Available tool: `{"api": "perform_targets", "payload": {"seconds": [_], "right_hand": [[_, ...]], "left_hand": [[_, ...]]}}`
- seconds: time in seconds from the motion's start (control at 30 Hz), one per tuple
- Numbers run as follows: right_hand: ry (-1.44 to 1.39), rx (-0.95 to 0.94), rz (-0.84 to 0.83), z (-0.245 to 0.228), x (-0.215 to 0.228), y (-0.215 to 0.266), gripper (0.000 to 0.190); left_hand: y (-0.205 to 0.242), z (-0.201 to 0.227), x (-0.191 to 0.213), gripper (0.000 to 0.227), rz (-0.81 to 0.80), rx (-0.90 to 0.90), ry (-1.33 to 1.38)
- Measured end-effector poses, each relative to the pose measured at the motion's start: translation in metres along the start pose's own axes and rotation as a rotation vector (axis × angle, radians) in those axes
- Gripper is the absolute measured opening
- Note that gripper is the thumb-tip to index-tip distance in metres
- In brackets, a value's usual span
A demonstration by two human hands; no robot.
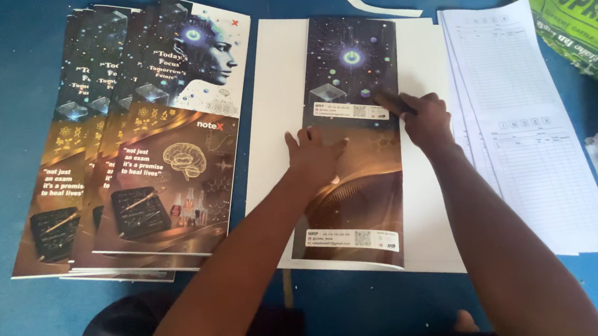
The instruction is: The person sits on the floor and assembles notebooks by placing a printed cover sheet onto a stack of blank pages. They smooth the cover, use a small wooden block to press along the spine, and then move the finished notebook to a growing stack on the left.
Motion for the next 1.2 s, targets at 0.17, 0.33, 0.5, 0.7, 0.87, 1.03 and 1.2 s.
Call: {"api": "perform_targets", "payload": {"seconds": [0.17, 0.33, 0.5, 0.7, 0.87, 1.03, 1.2], "right_hand": [[0.041, 0.022, -0.088, -0.015, 0.01, 0.016, 0.048], [0.118, 0.05, -0.147, -0.024, 0.016, 0.027, 0.046], [0.044, 0.105, -0.094, -0.028, 0.017, 0.041, 0.042], [-0.039, -0.017, -0.193, -0.026, 0.016, 0.059, 0.042], [0.041, 0.023, -0.253, -0.028, 0.017, 0.078, 0.042], [0.074, 0.041, -0.286, -0.029, 0.019, 0.093, 0.04], [0.053, 0.039, -0.293, -0.032, 0.021, 0.106, 0.038]], "left_hand": [[-0.007, 0.003, -0.005, 0.096, -0.014, 0.03, -0.052], [-0.018, 0.005, -0.007, 0.093, -0.006, 0.083, -0.057], [-0.027, 0.004, -0.008, 0.092, -0.006, 0.12, -0.022], [-0.028, 0.003, -0.01, 0.092, -0.026, 0.147, 0.002], [-0.031, 0.004, -0.017, 0.069, 0.038, 0.172, -0.035], [-0.036, 0.003, -0.026, 0.048, 0.018, 0.213, 0.028], [-0.042, 0.002, -0.032, 0.053, -0.049, 0.241, 0.046]]}}
Point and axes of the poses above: each hand's wrist, its own y-axis away from the middle knuckle, its own x-axis out of the back of the hand, z = x × y, the point moved 7 cm from there along -y, towards the middle knuckle, and after that the axes turned 1 degree about -y, right-handed, at the moved point
